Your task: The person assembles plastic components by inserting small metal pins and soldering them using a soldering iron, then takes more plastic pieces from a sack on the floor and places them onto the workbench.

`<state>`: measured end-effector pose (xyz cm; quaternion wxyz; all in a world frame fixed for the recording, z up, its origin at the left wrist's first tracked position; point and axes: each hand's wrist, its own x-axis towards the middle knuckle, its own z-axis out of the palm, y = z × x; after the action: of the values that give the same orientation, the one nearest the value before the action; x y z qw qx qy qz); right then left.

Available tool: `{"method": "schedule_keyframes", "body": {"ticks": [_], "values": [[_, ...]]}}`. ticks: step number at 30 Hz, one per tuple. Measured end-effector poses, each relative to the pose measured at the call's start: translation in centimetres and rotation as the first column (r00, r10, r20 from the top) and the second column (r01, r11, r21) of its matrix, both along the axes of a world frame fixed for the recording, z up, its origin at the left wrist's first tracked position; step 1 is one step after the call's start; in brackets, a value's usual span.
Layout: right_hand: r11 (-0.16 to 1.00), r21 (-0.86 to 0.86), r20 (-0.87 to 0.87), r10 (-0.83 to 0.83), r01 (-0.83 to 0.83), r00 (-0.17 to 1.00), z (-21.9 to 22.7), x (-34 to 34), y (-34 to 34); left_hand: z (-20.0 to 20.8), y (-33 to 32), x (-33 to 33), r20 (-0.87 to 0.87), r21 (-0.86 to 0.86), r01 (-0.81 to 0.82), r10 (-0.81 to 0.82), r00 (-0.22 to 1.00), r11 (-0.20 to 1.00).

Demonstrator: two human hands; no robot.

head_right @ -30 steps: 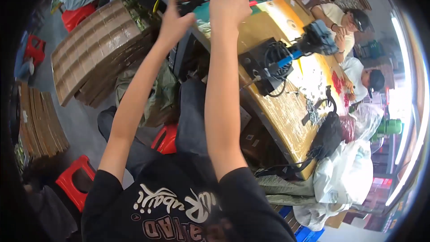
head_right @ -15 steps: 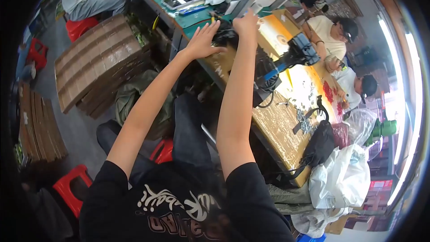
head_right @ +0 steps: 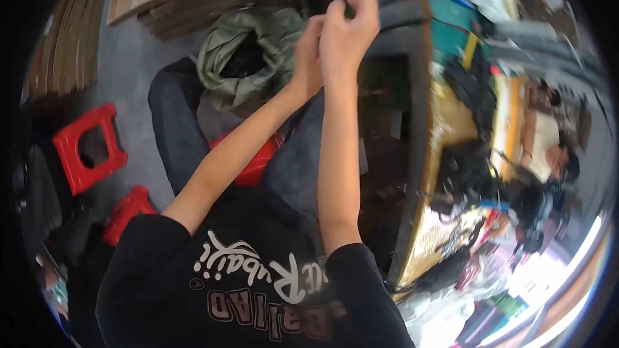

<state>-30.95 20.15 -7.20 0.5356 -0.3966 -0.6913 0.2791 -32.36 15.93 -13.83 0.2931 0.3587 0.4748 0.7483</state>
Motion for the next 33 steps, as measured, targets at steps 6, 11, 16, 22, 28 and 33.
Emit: {"method": "schedule_keyframes", "body": {"ticks": [6, 11, 16, 22, 28, 33], "values": [[0.815, -0.569, 0.142, 0.228, -0.109, 0.963, -23.6, -5.4, -1.8, -22.4, -10.0, -9.8, -0.377, -0.618, -0.212, -0.049, 0.925, 0.757], [0.718, -0.684, 0.399, 0.518, -0.13, 0.756, -36.5, -7.4, -5.1, -29.8, -11.4, -13.0, -0.469, -0.787, -0.204, -0.352, 0.81, 0.582], [0.789, -0.497, 0.758, 0.597, -0.362, 0.261, -42.9, -6.1, -5.1, -34.9, -9.6, -13.8, -0.684, -0.729, -0.215, -0.683, 0.255, 0.65], [0.445, -0.894, 0.406, 0.853, 0.05, -0.327, -46.4, 0.0, -4.3, -38.5, -10.2, -14.5, 0.03, -0.995, 0.097, -0.932, 0.362, 0.006], [0.364, -0.915, 0.356, 0.931, 0.174, -0.077, -46.1, -4.1, -2.8, -40.4, -8.6, -16.7, -0.073, -0.975, -0.223, -0.907, 0.415, -0.023], [0.586, -0.81, 0.558, 0.785, -0.031, 0.268, -46.8, -9.7, -4.3, -40.4, -6.7, -19.9, -0.079, -0.947, -0.304, -0.839, 0.538, -0.106]]}}
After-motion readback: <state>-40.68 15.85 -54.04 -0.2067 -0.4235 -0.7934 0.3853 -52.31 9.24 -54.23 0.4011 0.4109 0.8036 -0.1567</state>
